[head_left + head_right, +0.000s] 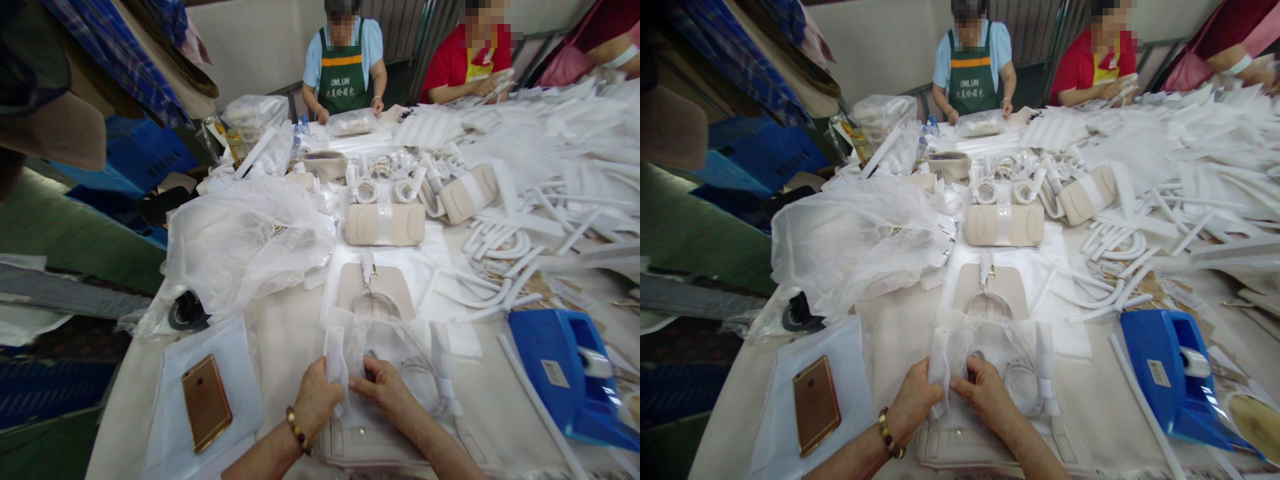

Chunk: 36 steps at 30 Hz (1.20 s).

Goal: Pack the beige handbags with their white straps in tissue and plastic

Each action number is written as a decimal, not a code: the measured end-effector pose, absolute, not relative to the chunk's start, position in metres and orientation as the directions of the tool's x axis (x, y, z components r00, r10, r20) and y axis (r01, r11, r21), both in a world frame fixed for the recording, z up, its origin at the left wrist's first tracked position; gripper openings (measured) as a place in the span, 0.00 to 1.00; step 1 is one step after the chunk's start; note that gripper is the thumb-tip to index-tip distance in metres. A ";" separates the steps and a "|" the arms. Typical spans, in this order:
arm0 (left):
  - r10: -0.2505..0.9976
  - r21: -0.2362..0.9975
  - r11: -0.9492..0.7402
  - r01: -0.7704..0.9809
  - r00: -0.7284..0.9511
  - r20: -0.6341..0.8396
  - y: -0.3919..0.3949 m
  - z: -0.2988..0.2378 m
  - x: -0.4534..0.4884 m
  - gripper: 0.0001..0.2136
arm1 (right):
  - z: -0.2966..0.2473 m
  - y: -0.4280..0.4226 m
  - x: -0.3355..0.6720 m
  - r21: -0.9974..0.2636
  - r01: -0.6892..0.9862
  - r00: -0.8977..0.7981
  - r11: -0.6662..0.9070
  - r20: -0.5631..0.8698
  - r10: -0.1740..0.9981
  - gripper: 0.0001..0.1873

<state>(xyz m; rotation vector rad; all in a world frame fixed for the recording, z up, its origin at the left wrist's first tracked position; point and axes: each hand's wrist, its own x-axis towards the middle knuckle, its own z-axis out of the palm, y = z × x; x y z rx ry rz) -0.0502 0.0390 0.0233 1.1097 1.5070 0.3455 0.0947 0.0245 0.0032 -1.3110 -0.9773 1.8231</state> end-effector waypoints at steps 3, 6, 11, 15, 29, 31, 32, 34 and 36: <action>0.797 0.763 0.526 0.375 0.096 -0.597 0.037 0.016 -0.050 0.14 | 0.003 0.024 0.095 -0.872 -0.058 -0.259 -0.487 -0.458 0.850 0.14; 0.799 0.775 0.547 0.318 0.077 -0.596 0.035 0.012 -0.050 0.15 | 0.004 0.025 0.094 -0.879 -0.025 -0.242 -0.476 -0.457 0.856 0.14; 0.769 0.744 0.581 0.330 0.077 -0.634 0.037 0.021 -0.049 0.17 | 0.004 0.025 0.094 -0.885 -0.023 -0.252 -0.465 -0.445 0.860 0.15; 0.652 0.710 0.681 0.179 0.295 -0.699 0.045 0.035 -0.052 0.23 | 0.002 0.025 0.094 -0.872 -0.030 -0.245 -0.488 -0.467 0.850 0.16; 0.454 0.611 0.791 0.006 0.663 -0.595 0.055 0.034 -0.085 0.19 | -0.003 0.021 0.096 -0.885 -0.003 -0.263 -0.466 -0.449 0.854 0.15; 0.506 0.633 0.772 -0.049 0.650 -0.567 0.052 0.027 -0.087 0.21 | -0.002 0.019 0.096 -0.901 0.078 -0.245 -0.427 -0.433 0.868 0.13; 0.525 0.634 0.770 -0.073 0.638 -0.564 0.051 0.024 -0.086 0.22 | 0.000 0.019 0.096 -0.904 0.132 -0.236 -0.407 -0.427 0.873 0.11; 0.554 0.622 0.772 -0.130 0.615 -0.561 0.049 0.019 -0.083 0.23 | 0.004 0.018 0.096 -0.895 0.247 -0.231 -0.371 -0.427 0.874 0.07; 0.571 0.603 0.777 -0.179 0.603 -0.557 0.051 0.018 -0.079 0.23 | 0.009 0.018 0.095 -0.877 0.352 -0.250 -0.326 -0.424 0.871 0.04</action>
